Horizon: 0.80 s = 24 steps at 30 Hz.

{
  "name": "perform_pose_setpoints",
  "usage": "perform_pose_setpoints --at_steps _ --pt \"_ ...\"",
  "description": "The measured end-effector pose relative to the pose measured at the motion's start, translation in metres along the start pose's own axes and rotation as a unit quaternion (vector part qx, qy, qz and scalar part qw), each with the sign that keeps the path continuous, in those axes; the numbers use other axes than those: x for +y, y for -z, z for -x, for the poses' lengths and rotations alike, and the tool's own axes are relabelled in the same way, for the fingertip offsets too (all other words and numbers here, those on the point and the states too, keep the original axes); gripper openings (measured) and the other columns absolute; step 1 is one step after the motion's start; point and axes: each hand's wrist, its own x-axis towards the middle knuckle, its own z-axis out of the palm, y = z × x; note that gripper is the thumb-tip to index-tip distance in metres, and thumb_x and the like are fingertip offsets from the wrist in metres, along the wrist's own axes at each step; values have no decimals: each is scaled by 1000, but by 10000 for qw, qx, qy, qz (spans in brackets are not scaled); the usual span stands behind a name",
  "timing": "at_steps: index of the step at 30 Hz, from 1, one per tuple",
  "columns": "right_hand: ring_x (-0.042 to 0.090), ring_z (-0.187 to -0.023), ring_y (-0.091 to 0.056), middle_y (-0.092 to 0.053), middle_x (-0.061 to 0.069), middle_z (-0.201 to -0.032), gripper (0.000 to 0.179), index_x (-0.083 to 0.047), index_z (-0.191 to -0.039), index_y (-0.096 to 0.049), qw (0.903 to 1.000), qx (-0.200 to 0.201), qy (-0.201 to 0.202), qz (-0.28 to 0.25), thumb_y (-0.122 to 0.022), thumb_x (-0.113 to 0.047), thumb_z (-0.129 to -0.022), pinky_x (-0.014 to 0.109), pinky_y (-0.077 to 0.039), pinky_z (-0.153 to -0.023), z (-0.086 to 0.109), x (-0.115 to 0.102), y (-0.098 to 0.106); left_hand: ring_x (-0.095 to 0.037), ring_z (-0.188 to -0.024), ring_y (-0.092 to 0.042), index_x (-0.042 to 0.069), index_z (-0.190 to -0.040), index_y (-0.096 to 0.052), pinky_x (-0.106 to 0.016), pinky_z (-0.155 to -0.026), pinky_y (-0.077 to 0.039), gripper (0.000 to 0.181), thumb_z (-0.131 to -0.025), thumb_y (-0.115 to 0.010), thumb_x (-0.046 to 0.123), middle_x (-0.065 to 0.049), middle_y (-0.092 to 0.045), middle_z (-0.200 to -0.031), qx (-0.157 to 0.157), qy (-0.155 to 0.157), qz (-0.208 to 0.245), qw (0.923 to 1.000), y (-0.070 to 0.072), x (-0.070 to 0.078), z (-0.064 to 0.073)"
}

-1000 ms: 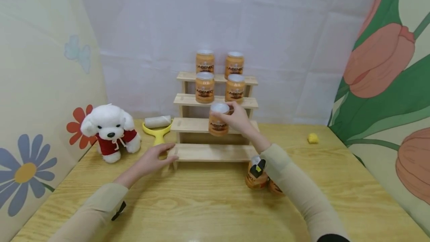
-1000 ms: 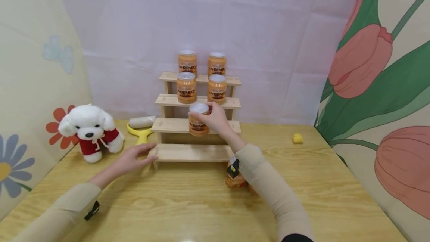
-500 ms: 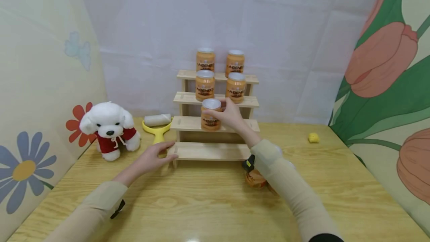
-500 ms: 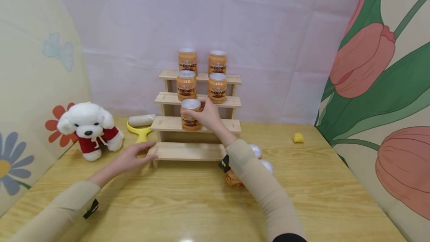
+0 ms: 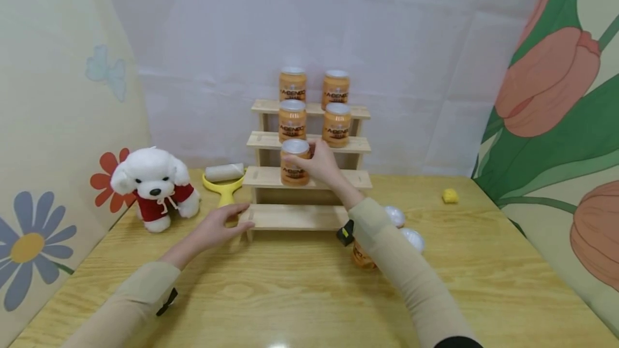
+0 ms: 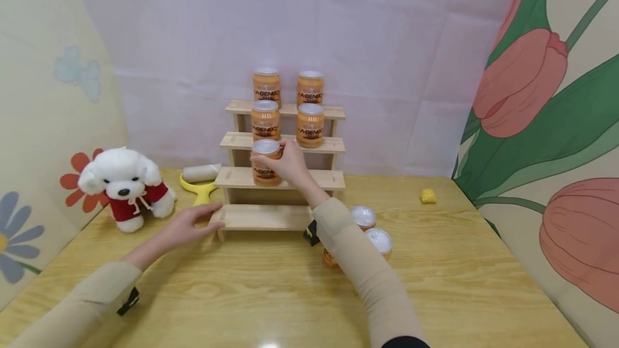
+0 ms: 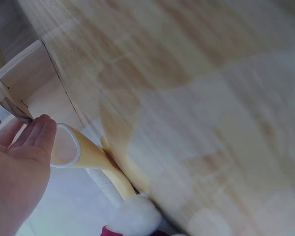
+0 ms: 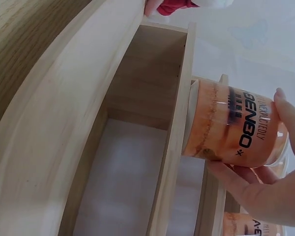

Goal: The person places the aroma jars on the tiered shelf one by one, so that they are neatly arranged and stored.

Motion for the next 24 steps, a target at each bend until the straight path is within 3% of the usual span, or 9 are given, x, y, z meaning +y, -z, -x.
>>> perform_pose_setpoints --at_steps 7,16,24 --pt "15 -81 -59 -59 7 -101 44 -7 -102 -59 9998 51 -197 36 -76 -38 -78 23 -51 -63 0 -2 -4 -40 -122 -49 -4 -130 -52 -53 -100 -41 59 -88 -65 35 -24 -54 -130 -18 25 -42 10000 0 -2 1" --pt "15 -78 -60 -63 6 -96 45 -6 -102 -59 9998 -18 -176 -82 -77 -39 -77 23 -51 -64 -4 -1 -5 -40 -122 -49 -4 -131 -51 -53 -100 -41 60 -89 -64 36 -24 -53 -131 -35 70 -21 10000 1 0 1" --pt "18 -94 -60 -58 8 -110 58 -6 -116 -51 9985 -40 -526 -176 -76 -40 -77 27 -53 -77 -4 -2 -6 -40 -121 -50 -5 -130 -52 -53 -99 -42 59 -88 -65 35 -24 -54 -130 -45 67 -35 10000 1 3 1"
